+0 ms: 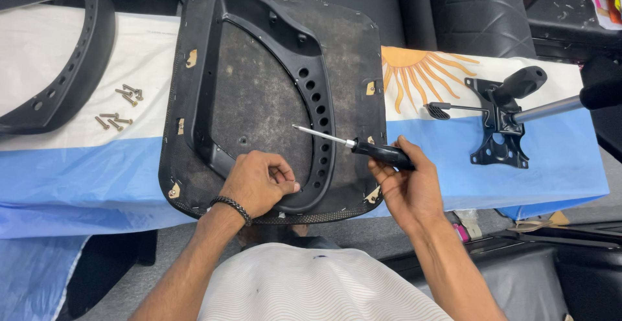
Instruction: The person attaches a black plastic frame to a chair seat using a screwdriver and several screws. They align the frame, insert screws into the holes, and tighten them one by one to secure the frame to the seat.
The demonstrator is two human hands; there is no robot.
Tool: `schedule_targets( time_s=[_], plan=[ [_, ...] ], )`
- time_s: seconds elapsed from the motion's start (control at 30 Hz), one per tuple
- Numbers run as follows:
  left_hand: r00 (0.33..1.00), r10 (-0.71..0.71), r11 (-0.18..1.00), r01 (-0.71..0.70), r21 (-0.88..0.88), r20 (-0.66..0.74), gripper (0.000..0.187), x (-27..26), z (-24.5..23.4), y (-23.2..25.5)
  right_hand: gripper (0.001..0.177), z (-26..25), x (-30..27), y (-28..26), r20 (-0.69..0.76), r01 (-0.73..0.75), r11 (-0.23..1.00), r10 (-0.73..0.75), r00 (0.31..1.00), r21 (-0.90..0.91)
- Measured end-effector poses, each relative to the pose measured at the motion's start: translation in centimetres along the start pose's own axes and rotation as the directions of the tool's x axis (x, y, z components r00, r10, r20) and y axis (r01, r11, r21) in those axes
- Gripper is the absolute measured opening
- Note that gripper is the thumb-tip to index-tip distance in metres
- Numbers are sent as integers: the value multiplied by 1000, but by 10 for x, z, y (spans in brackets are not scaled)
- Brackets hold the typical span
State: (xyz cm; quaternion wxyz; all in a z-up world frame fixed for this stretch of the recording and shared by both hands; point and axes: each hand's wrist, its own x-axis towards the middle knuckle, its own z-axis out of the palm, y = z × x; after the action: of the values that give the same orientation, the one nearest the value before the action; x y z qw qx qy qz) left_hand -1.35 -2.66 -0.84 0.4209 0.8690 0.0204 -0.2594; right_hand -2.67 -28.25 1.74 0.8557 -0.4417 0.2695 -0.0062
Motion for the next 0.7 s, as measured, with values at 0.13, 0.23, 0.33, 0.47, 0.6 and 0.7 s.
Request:
schedule_targets(
  time_s=[0.13, 0.23, 0.33, 0.47, 0.6, 0.7],
  plan=[
    [999, 40, 998, -41, -43, -15, 14, -1, 6, 2, 18, 3, 9, -4, -53, 10, 980, 0, 999, 198],
    [997, 76, 997, -76, 12, 24, 15, 2, 9, 4, 17, 3, 19, -9, -81, 12, 973, 7, 997, 232],
    [995, 14, 998, -20, 62, 99, 15, 11, 12, 9, 8, 2, 26, -12, -136, 3, 992, 14, 991, 127],
    [996, 2, 1000, -3, 9, 91, 14, 21, 12, 10, 9, 8, 19, -13, -15, 51, 989, -53, 998, -135],
    [996, 79, 983, -69, -170, 52, 17, 26, 6, 5, 17, 32, 2, -18, 149, 158, 663, -71, 986, -731],
    [980, 148, 915, -86, -395, 130, 20, 27, -1, 2, 20, 55, -10, -19, 441, 435, 176, -6, 897, -883]
  ],
)
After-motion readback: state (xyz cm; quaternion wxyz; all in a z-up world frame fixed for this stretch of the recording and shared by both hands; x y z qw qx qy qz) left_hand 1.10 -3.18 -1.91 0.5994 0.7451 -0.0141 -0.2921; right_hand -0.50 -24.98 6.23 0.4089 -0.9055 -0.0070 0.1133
